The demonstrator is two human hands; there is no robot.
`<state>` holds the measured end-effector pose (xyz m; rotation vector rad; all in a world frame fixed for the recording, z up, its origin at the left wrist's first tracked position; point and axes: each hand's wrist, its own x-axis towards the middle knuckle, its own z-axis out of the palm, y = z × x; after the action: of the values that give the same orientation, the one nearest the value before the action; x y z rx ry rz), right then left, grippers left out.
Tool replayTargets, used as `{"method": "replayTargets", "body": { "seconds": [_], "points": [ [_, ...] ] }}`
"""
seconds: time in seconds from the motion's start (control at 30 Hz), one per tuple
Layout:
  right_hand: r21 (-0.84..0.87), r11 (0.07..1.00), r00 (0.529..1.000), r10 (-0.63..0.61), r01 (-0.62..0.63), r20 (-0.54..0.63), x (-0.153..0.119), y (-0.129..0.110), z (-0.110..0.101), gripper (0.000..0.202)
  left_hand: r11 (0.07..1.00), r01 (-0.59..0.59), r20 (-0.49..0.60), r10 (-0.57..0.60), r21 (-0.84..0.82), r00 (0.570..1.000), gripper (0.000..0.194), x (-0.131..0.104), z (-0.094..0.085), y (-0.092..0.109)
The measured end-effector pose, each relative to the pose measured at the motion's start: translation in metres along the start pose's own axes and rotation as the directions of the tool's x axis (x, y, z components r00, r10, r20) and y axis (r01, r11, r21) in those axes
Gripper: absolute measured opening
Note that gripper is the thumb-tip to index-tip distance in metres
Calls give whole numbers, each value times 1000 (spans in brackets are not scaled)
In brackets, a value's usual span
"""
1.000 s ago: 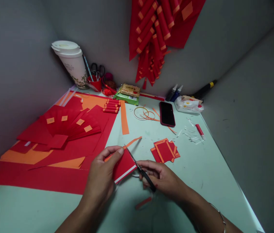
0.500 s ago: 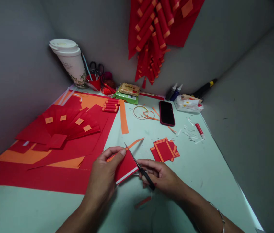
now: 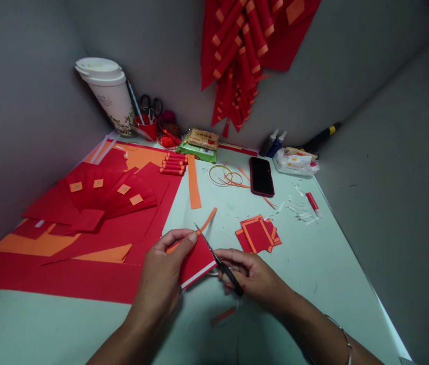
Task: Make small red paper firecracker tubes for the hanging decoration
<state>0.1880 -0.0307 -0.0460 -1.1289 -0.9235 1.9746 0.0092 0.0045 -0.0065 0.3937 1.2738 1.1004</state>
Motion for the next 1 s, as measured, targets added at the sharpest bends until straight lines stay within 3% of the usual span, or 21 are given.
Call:
{"method": "replayTargets", "body": {
  "seconds": [0.43, 0.73, 0.83, 0.93, 1.0],
  "points": [
    [-1, 1000, 1000, 8, -8, -27, 3, 1, 3, 49, 999, 17, 4, -17, -28, 1000, 28, -2, 1, 2],
    [34, 999, 995, -30, 27, 92, 0, -4, -6, 50, 999, 9, 52, -7, -47, 999, 25, -4, 1, 6],
    [35, 999, 996, -42, 39, 83, -1, -10, -11, 51, 996, -1, 9, 2, -87, 1000, 22, -3, 0, 9],
    [-247, 969, 998, -45, 31, -54, -3, -16, -11, 48, 992, -85, -53, 80, -96, 995, 20, -1, -2, 12],
    [-548, 836, 982, -136, 42, -133, -5, -17, -9, 50, 984, -154, -107, 144, -94, 984, 21, 2, -3, 14]
  ]
}}
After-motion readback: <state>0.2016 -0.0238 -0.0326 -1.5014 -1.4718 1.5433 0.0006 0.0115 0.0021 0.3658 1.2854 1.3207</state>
